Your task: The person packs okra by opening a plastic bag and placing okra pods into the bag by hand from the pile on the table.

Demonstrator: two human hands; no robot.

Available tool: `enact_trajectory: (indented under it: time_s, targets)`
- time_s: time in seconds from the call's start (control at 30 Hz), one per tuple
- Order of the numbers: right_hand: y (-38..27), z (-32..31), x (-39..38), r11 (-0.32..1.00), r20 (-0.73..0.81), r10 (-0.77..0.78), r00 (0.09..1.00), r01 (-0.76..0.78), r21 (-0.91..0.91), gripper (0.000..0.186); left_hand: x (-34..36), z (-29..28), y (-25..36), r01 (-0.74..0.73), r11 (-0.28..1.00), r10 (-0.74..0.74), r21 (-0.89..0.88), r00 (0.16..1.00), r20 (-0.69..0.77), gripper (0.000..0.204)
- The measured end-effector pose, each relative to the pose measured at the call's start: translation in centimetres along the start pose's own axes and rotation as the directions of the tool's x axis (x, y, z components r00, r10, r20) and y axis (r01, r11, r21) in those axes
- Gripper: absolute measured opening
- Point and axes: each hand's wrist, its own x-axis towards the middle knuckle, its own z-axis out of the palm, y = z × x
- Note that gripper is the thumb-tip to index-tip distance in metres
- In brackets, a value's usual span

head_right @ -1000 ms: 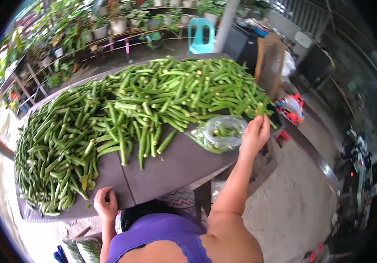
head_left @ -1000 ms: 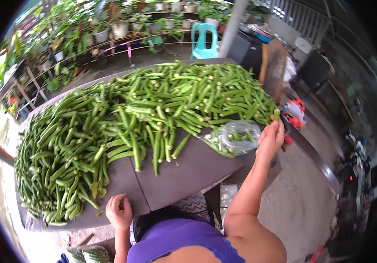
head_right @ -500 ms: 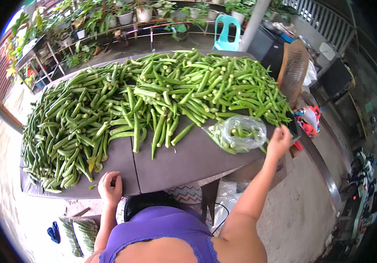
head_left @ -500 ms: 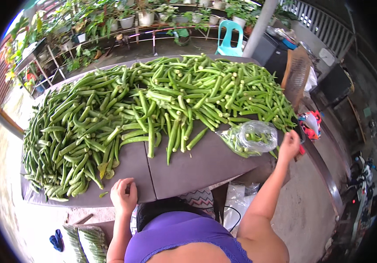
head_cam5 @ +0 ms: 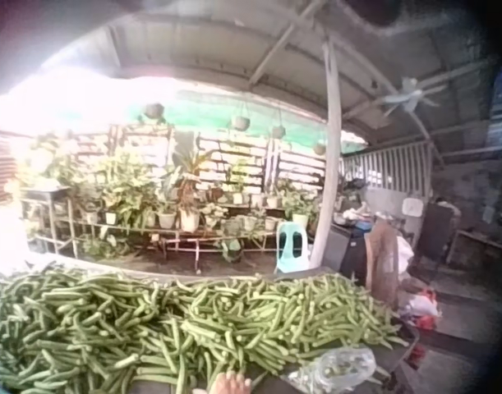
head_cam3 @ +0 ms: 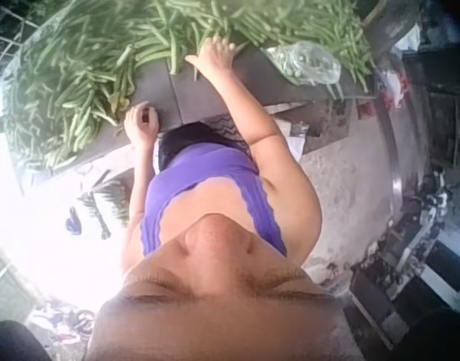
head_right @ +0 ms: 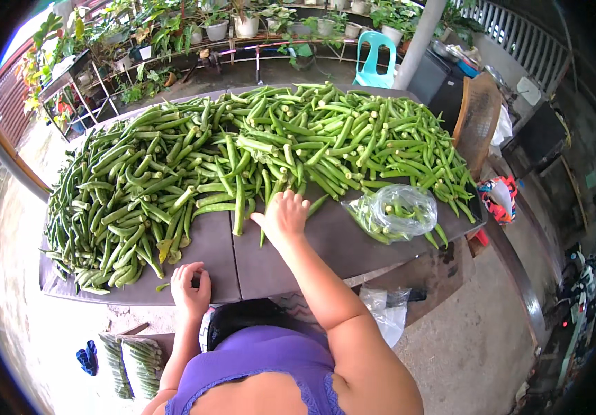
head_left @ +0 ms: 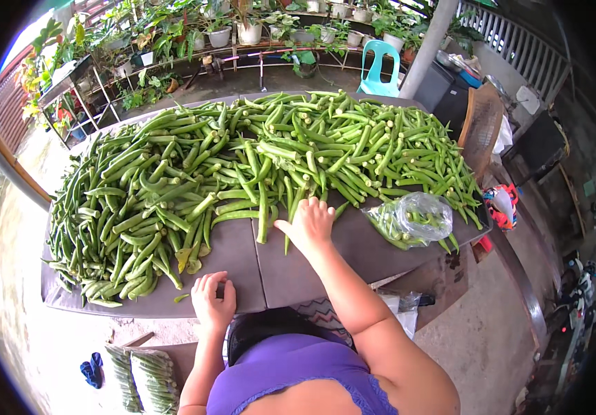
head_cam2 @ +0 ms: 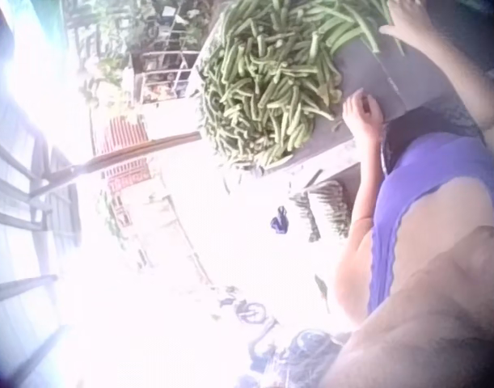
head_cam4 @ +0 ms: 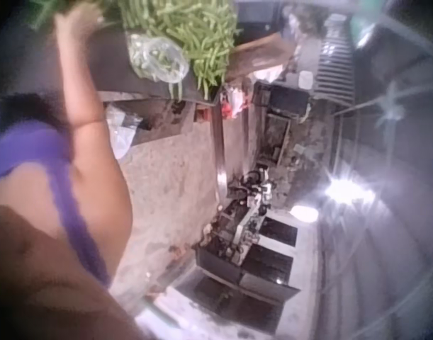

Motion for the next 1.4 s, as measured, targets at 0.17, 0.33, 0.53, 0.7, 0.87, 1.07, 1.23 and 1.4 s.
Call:
enact_trajectory:
  time_s: [0.17, 0.33, 0.53, 0.7, 0.87, 1.07, 1.23, 1.4]
  targets:
    - [1.3, -2.3, 2.4, 0.956, 0.596, 0.206, 0.776, -0.291, 0.049, 0.039, -0.1, -0.4, -0.3, -0.061, 0.997, 0.062, -0.046, 0.998, 0.015, 0.018]
    - [4.1, -3.4, 0.2, 0.601, 0.695, 0.083, 0.714, -0.592, 0.536, 0.033, 0.2, -0.7, 0.3, -0.064, 0.997, 0.066, -0.044, 0.997, 0.042, 0.017]
    - [3.7, -5.8, -1.0, 0.124, 0.786, 0.002, 0.618, -0.781, 0.613, 0.029, 0.2, -0.5, 0.2, -0.049, 0.998, 0.052, -0.033, 0.994, 0.099, 0.017]
    - [4.9, -3.9, 2.0, 0.296, 0.549, 0.096, 0.83, -0.55, 0.781, 0.034, 0.1, -0.2, 0.2, -0.036, 0.999, 0.037, -0.024, 0.998, 0.058, 0.016]
    - [10.6, -8.2, 2.4, 0.45, 0.104, 0.119, 0.987, -0.147, 0.881, 0.055, -0.2, 1.3, -0.8, -0.003, 0.998, 0.007, -0.066, 0.998, 0.068, 0.019]
    - [19.3, -20.8, -7.3, 0.299, 0.272, 0.28, 0.92, -0.353, 0.886, 0.013, -0.6, 0.6, -1.8, -0.047, 0.988, 0.041, 0.144, 0.998, 0.043, 0.027]
    - [29.0, -16.5, -23.8, 0.181, 0.493, 0.762, 0.42, -0.869, 0.46, 0.025, -0.4, 1.4, -2.3, -0.104, 0.974, 0.084, 0.204, 0.991, 0.102, 0.031]
    - [32.5, -6.5, -38.4, 0.558, 0.074, 0.797, 0.599, -0.777, 0.292, 0.018, -0.4, 1.5, -2.2, -0.094, 0.971, 0.066, 0.22, 0.989, 0.131, 0.031]
